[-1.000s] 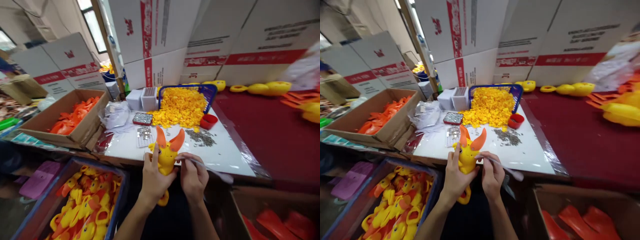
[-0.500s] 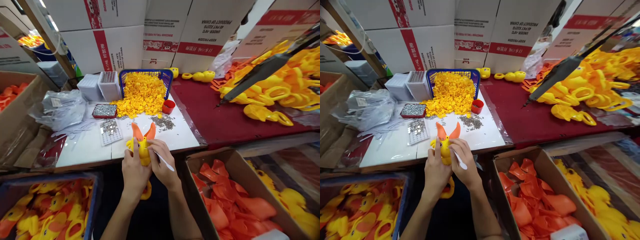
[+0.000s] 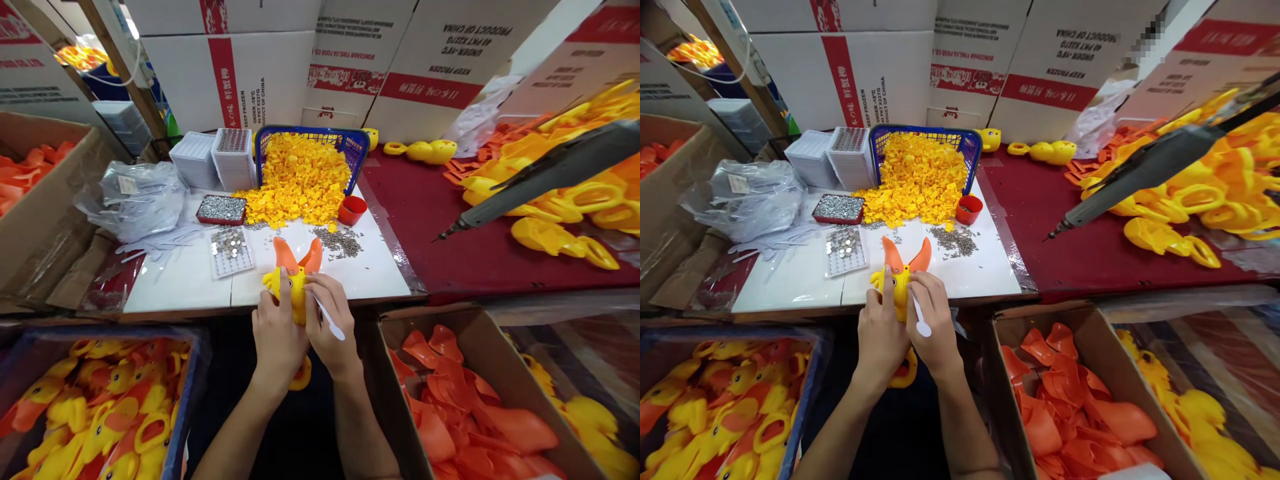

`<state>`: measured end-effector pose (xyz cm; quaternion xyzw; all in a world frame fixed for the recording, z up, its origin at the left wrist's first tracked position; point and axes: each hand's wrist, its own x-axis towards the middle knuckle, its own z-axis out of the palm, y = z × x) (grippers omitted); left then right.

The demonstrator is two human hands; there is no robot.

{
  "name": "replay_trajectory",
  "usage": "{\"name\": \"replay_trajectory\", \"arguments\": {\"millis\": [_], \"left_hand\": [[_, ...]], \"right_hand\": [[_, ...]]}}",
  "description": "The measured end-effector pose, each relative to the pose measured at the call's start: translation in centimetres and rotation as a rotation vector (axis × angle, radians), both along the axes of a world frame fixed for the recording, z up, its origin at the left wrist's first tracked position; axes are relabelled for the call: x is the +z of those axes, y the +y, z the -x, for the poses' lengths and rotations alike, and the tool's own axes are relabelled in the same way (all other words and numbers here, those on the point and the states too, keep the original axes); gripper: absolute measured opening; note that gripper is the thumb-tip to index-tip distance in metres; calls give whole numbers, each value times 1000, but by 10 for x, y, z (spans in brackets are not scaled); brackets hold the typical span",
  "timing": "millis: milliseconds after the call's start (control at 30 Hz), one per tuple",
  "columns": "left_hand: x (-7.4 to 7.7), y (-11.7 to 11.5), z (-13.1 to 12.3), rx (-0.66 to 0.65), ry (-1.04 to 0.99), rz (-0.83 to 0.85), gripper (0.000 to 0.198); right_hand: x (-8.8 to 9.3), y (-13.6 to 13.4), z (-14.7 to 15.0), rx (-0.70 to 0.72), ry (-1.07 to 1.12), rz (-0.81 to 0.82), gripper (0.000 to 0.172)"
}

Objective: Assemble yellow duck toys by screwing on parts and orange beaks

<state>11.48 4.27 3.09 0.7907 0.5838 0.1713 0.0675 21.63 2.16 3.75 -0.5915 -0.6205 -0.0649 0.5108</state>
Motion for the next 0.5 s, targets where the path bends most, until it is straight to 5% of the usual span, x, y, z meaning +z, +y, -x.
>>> {"name": "replay_trajectory", "arguments": {"millis": [500], "left_hand": [[-13,0,4,-37,-91,-115,78]], "right_hand": [[-3,2,-4,11,21,-46,27]]}}
